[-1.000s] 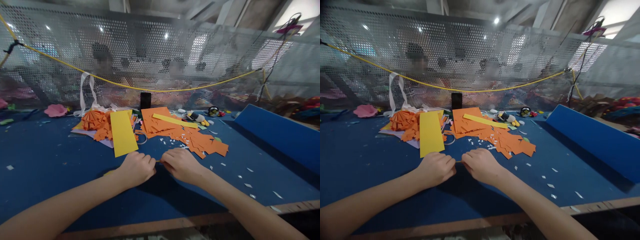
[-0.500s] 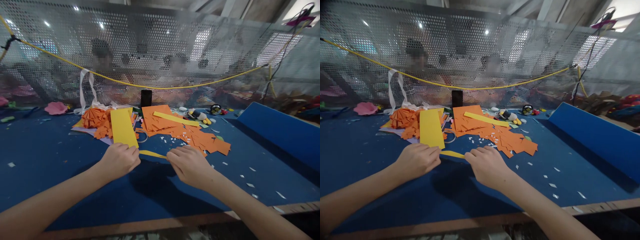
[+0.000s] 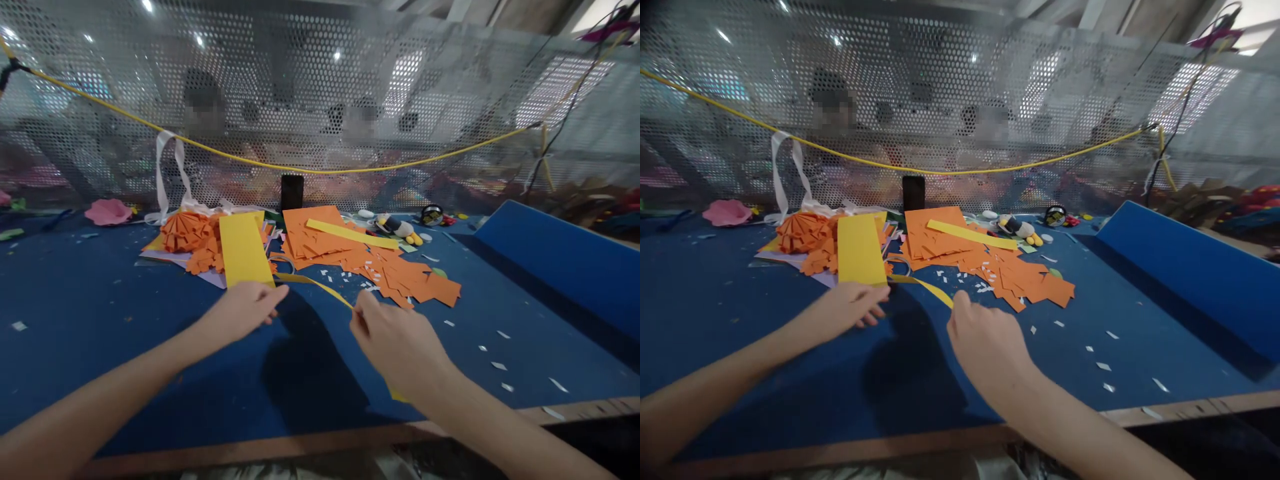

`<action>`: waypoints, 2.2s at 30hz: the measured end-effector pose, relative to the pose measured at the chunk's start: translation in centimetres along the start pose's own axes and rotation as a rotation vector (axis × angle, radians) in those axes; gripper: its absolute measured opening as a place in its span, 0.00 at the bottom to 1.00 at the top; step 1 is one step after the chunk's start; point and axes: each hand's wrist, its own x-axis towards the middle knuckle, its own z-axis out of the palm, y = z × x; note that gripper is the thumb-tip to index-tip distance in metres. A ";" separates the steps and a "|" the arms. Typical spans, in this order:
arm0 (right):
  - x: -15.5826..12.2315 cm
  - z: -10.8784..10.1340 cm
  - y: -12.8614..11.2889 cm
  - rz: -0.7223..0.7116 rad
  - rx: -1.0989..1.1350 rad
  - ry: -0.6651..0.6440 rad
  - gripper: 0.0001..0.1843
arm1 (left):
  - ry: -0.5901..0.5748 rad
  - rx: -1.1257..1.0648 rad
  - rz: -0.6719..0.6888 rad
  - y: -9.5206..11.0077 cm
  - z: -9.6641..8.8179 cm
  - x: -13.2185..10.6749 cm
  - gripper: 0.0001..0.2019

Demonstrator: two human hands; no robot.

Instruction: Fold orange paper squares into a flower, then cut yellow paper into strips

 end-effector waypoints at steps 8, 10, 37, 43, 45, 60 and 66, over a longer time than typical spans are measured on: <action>-0.5 -1.1 -4.4 -0.281 0.351 0.079 0.13 | -0.138 -1.078 -0.277 4.5 4.0 1.4 0.15; 1.3 -1.8 -2.4 -0.111 0.562 0.215 0.15 | -0.252 -1.078 -0.225 4.4 1.9 1.7 0.14; 5.8 4.9 1.6 0.541 1.723 0.111 0.17 | -0.238 -0.610 -0.265 1.0 3.6 2.0 0.09; 6.0 5.3 2.0 0.575 1.736 0.131 0.17 | -0.260 -0.616 -0.278 -0.1 3.7 1.8 0.09; 6.1 5.2 2.2 0.591 1.735 0.142 0.16 | -0.277 -0.616 -0.289 -0.4 3.7 1.7 0.09; 6.7 5.6 4.1 0.658 1.737 0.178 0.16 | -0.384 -0.621 -0.340 -0.9 2.4 -0.3 0.09; 7.1 5.6 5.9 0.685 1.731 0.175 0.15 | -0.553 -0.630 -0.444 -1.4 1.6 -2.1 0.04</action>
